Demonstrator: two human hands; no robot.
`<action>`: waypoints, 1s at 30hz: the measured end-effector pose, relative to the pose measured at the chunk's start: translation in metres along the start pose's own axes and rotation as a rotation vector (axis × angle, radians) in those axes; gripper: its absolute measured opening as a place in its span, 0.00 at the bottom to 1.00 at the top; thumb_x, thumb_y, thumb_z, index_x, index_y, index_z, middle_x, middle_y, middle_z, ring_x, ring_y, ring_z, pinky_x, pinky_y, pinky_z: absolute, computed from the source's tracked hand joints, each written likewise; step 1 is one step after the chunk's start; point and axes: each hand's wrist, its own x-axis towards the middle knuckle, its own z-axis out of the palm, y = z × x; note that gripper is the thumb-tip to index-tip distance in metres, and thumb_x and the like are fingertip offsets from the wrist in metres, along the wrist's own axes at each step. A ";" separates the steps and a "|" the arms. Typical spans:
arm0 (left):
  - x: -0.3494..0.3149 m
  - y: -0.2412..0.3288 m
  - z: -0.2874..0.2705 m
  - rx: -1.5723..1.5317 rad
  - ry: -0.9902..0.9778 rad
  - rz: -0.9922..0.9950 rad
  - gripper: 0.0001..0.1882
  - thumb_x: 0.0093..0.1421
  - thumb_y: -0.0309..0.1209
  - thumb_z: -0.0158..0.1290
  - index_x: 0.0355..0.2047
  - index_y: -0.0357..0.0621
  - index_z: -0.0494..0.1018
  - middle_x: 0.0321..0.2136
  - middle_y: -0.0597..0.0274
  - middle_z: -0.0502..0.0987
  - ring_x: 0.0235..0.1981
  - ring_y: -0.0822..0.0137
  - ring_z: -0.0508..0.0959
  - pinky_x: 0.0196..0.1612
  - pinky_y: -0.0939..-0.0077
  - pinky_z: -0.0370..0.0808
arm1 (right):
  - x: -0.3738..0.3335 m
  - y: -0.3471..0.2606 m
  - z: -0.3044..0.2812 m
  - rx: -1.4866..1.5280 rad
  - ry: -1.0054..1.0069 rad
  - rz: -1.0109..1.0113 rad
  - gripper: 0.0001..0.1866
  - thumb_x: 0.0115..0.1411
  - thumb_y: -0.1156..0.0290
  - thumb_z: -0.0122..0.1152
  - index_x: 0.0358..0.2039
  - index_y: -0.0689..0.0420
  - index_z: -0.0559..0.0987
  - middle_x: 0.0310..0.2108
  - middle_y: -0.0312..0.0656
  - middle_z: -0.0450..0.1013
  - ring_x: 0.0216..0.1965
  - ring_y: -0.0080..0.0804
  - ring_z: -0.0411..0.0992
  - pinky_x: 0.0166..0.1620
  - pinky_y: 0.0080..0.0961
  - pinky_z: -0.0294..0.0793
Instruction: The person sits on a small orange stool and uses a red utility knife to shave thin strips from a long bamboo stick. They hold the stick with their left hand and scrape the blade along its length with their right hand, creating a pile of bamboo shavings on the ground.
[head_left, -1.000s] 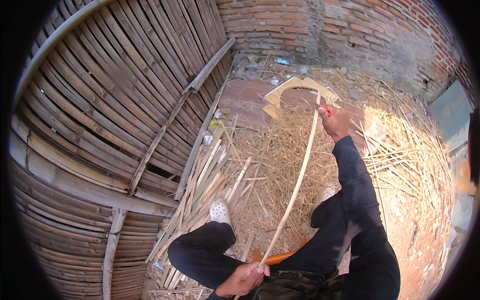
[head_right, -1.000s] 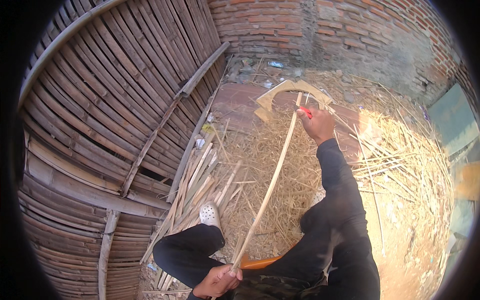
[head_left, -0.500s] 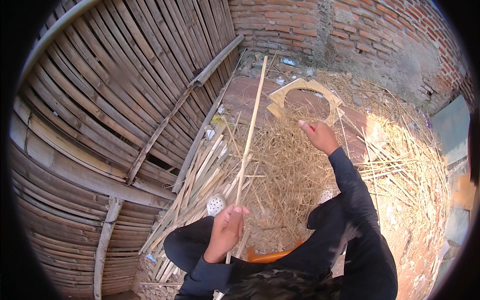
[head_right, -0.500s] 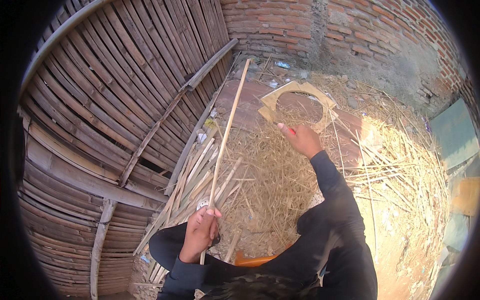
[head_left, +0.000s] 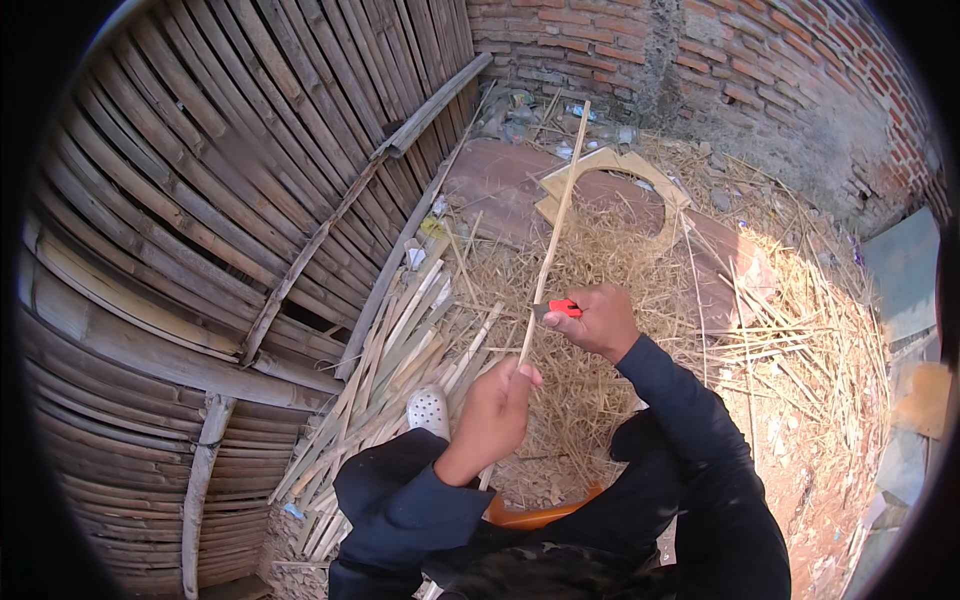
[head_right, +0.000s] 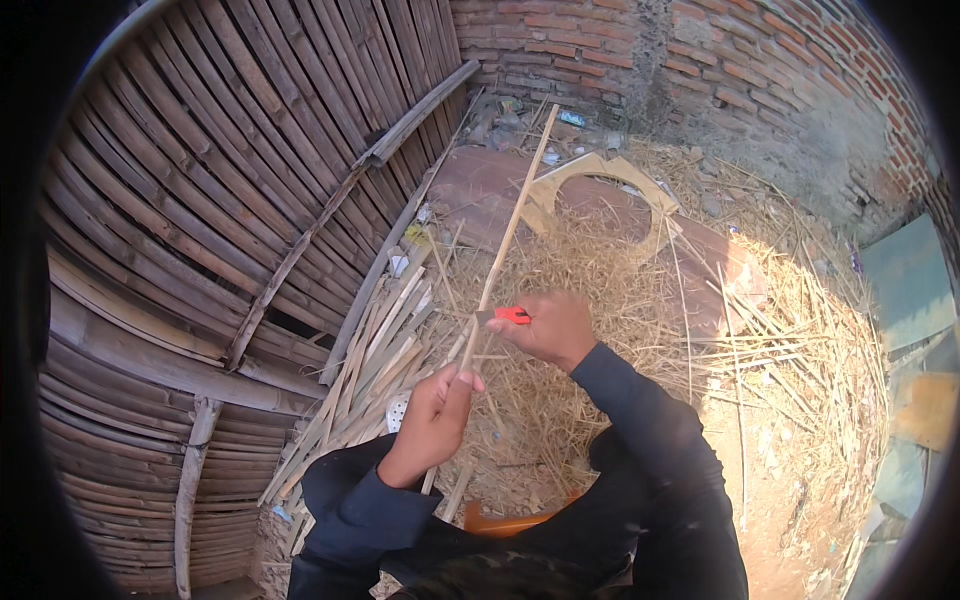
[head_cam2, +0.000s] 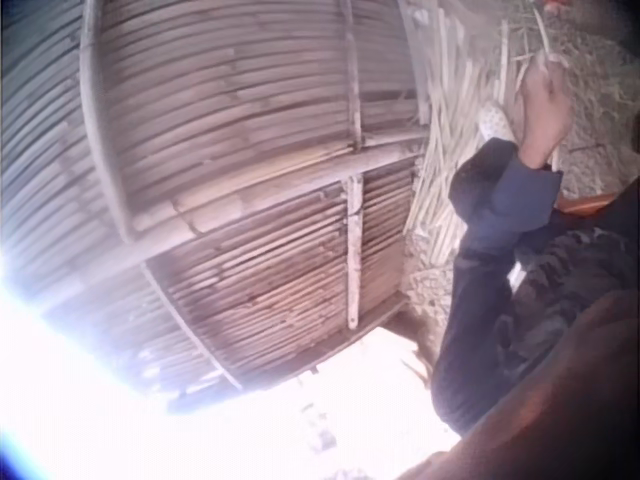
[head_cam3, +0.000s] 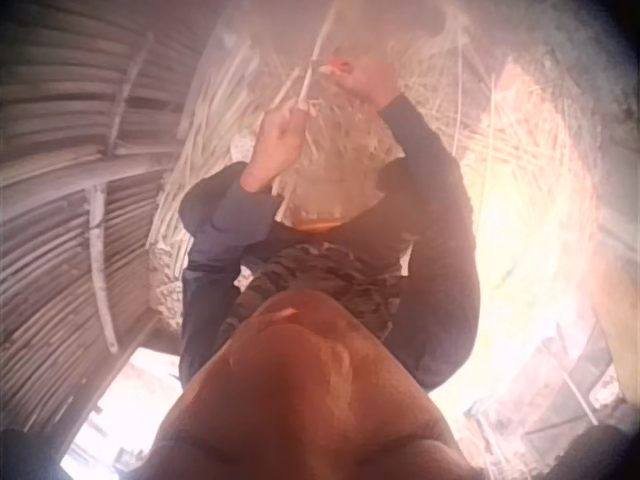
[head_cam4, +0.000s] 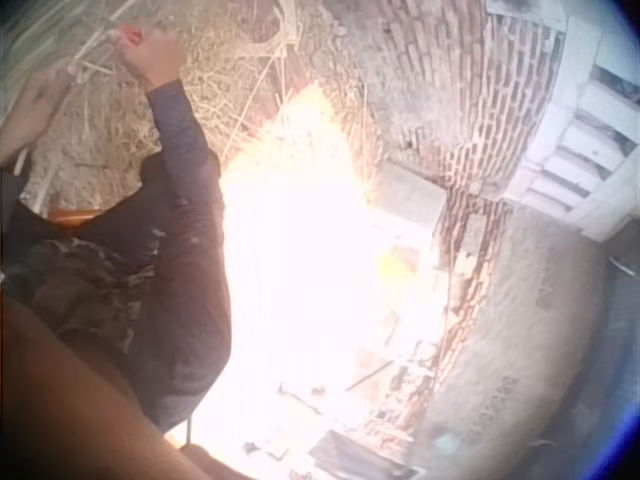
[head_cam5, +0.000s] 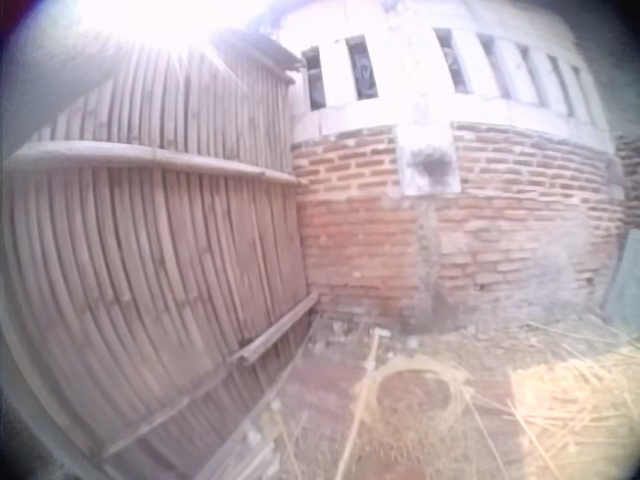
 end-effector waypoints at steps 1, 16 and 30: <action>0.000 0.001 -0.001 -0.020 0.000 -0.002 0.13 0.68 0.34 0.41 0.32 0.41 0.70 0.14 0.74 0.60 0.16 0.82 0.59 0.20 0.80 0.56 | 0.000 -0.003 0.001 0.036 0.029 -0.018 0.30 0.49 0.36 0.58 0.12 0.52 0.75 0.11 0.42 0.68 0.15 0.43 0.70 0.19 0.37 0.66; -0.007 -0.002 0.003 0.128 0.008 0.087 0.12 0.68 0.32 0.41 0.30 0.40 0.69 0.14 0.75 0.58 0.17 0.83 0.57 0.20 0.81 0.55 | 0.017 0.022 0.017 -0.071 0.132 -0.129 0.33 0.47 0.31 0.56 0.12 0.52 0.74 0.09 0.41 0.67 0.13 0.41 0.69 0.18 0.35 0.67; -0.019 -0.004 -0.015 -0.032 0.072 0.013 0.12 0.69 0.33 0.41 0.34 0.41 0.71 0.15 0.80 0.57 0.17 0.87 0.54 0.20 0.85 0.50 | 0.013 0.058 -0.012 0.109 0.150 0.325 0.39 0.57 0.32 0.44 0.12 0.58 0.71 0.11 0.49 0.64 0.16 0.48 0.68 0.21 0.39 0.63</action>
